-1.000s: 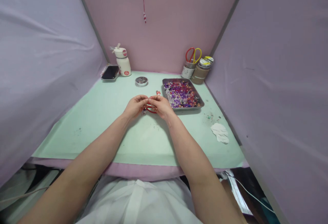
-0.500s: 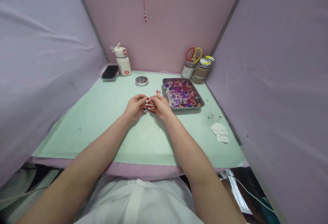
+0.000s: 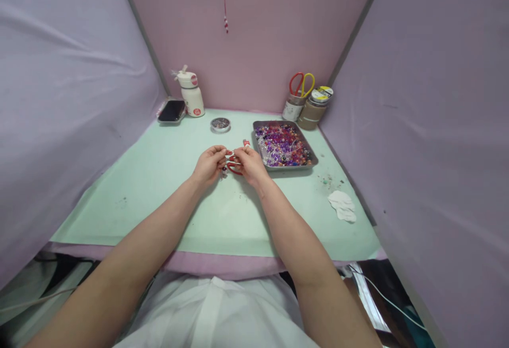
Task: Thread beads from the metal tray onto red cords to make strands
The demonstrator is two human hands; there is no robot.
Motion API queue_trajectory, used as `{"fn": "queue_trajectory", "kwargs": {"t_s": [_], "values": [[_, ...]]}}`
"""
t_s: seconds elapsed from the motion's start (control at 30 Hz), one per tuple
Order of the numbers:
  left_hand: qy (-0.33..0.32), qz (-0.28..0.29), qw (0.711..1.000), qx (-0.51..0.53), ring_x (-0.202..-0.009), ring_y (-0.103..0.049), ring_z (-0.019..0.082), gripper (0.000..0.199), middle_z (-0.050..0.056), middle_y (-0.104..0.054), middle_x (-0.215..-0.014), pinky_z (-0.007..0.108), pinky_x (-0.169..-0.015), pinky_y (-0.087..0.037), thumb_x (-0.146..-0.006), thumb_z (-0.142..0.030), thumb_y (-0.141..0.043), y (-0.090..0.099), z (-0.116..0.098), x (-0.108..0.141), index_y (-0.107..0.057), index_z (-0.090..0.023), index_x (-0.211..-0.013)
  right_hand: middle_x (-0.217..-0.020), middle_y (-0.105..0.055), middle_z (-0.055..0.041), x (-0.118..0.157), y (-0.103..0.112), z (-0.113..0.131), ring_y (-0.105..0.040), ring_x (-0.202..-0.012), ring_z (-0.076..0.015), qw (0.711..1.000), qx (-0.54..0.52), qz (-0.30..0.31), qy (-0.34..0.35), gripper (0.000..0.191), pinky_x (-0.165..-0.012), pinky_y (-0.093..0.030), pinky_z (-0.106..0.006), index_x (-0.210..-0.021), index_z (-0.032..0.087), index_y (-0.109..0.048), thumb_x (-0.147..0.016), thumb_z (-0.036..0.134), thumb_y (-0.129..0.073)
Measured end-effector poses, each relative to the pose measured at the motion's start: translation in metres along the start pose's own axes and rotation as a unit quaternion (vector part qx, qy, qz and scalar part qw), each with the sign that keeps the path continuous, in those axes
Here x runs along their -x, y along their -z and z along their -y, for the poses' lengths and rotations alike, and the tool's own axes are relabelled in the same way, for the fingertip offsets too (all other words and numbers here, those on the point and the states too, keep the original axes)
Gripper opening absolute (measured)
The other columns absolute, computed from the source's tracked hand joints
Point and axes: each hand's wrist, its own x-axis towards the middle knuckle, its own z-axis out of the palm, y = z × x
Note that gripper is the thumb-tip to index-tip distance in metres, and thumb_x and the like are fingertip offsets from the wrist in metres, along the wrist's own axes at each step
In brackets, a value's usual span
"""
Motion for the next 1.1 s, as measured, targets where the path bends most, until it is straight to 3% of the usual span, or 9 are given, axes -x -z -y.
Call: {"fn": "queue_trajectory", "kwargs": {"t_s": [0.13, 0.3, 0.43, 0.5, 0.6, 0.67, 0.77, 0.9, 1.1], "values": [[0.004, 0.012, 1.000, -0.021, -0.044, -0.035, 0.003, 0.024, -0.002, -0.058, -0.067, 0.017, -0.042, -0.024, -0.069, -0.022, -0.071, -0.001, -0.004, 0.003, -0.052, -0.017, -0.082, -0.053, -0.050, 0.0064, 0.000, 0.002, 0.001, -0.048, -0.052, -0.0075, 1.000, 0.003, -0.001, -0.004, 0.024, -0.044, -0.035, -0.019, -0.067, 0.020, -0.050, -0.061, 0.025, -0.073], [-0.004, 0.004, 0.999, -0.033, -0.054, -0.056, 0.009, 0.039, 0.000, -0.062, -0.072, 0.022, -0.053, -0.040, -0.059, -0.015, -0.077, -0.002, -0.005, 0.004, -0.050, -0.017, -0.087, -0.053, -0.047, 0.0065, 0.001, 0.002, 0.001, -0.046, -0.051, -0.0081, 1.000, 0.022, 0.009, 0.008, 0.024, -0.049, -0.040, -0.021, -0.067, 0.020, -0.051, -0.061, 0.027, -0.073], [-0.046, -0.023, 0.993, -0.102, -0.062, -0.061, 0.012, 0.036, -0.001, -0.063, -0.072, 0.023, -0.058, -0.044, -0.062, -0.015, -0.072, 0.000, 0.000, 0.001, -0.049, -0.018, -0.088, -0.056, -0.045, 0.0063, 0.001, 0.001, 0.001, -0.043, -0.051, -0.0091, 0.990, 0.113, -0.041, 0.075, 0.021, -0.050, -0.040, -0.023, -0.068, 0.021, -0.048, -0.066, 0.031, -0.067], [-0.084, -0.039, 0.982, -0.165, -0.061, -0.060, 0.011, 0.034, -0.002, -0.062, -0.071, 0.023, -0.059, -0.044, -0.064, -0.016, -0.070, 0.001, 0.004, 0.000, -0.048, -0.019, -0.090, -0.062, -0.048, 0.0056, 0.001, 0.000, 0.000, -0.045, -0.055, -0.0099, 0.964, 0.198, -0.088, 0.156, 0.020, -0.055, -0.041, -0.024, -0.073, 0.021, -0.049, -0.068, 0.032, -0.064], [-0.154, -0.059, 0.942, -0.293, -0.056, -0.054, 0.009, 0.031, -0.003, -0.063, -0.073, 0.022, -0.057, -0.041, -0.068, -0.014, -0.064, 0.002, 0.007, 0.002, -0.048, -0.020, -0.093, -0.073, -0.052, 0.0029, 0.004, -0.001, 0.000, -0.048, -0.062, -0.0112, 0.897, 0.336, -0.119, 0.263, 0.020, -0.063, -0.042, -0.026, -0.077, 0.021, -0.050, -0.070, 0.033, -0.063], [-0.200, -0.065, 0.900, -0.383, -0.056, -0.052, 0.010, 0.032, -0.002, -0.063, -0.075, 0.024, -0.059, -0.040, -0.069, -0.011, -0.060, 0.002, 0.008, 0.004, -0.049, -0.021, -0.096, -0.074, -0.053, 0.0013, 0.007, -0.002, 0.000, -0.049, -0.064, -0.0124, 0.853, 0.420, -0.122, 0.284, 0.023, -0.064, -0.040, -0.027, -0.070, 0.020, -0.049, -0.072, 0.039, -0.062], [-0.234, -0.059, 0.848, -0.472, -0.062, -0.054, 0.014, 0.036, -0.001, -0.062, -0.075, 0.026, -0.063, -0.040, -0.071, -0.009, -0.057, 0.002, 0.010, 0.007, -0.049, -0.021, -0.104, -0.070, -0.054, -0.0006, 0.012, -0.005, 0.000, -0.050, -0.065, -0.0152, 0.804, 0.519, -0.129, 0.259, 0.037, -0.064, -0.038, -0.028, -0.060, 0.021, -0.045, -0.075, 0.052, -0.058], [-0.244, -0.044, 0.825, -0.507, -0.071, -0.059, 0.018, 0.042, 0.001, -0.064, -0.079, 0.029, -0.069, -0.041, -0.072, -0.006, -0.055, 0.001, 0.012, 0.008, -0.047, -0.022, -0.110, -0.072, -0.057, -0.0031, 0.013, -0.006, -0.003, -0.053, -0.067, -0.0178, 0.782, 0.561, -0.140, 0.233, 0.040, -0.063, -0.036, -0.029, -0.059, 0.021, -0.046, -0.080, 0.055, -0.053], [-0.249, -0.042, 0.832, -0.494, -0.071, -0.059, 0.017, 0.044, 0.003, -0.067, -0.085, 0.028, -0.068, -0.041, -0.072, -0.005, -0.055, 0.000, 0.012, 0.008, -0.045, -0.022, -0.112, -0.074, -0.058, -0.0034, 0.009, -0.002, -0.010, -0.055, -0.073, -0.0188, 0.785, 0.542, -0.119, 0.275, 0.020, -0.067, -0.038, -0.029, -0.065, 0.022, -0.048, -0.083, 0.030, -0.047]]}}
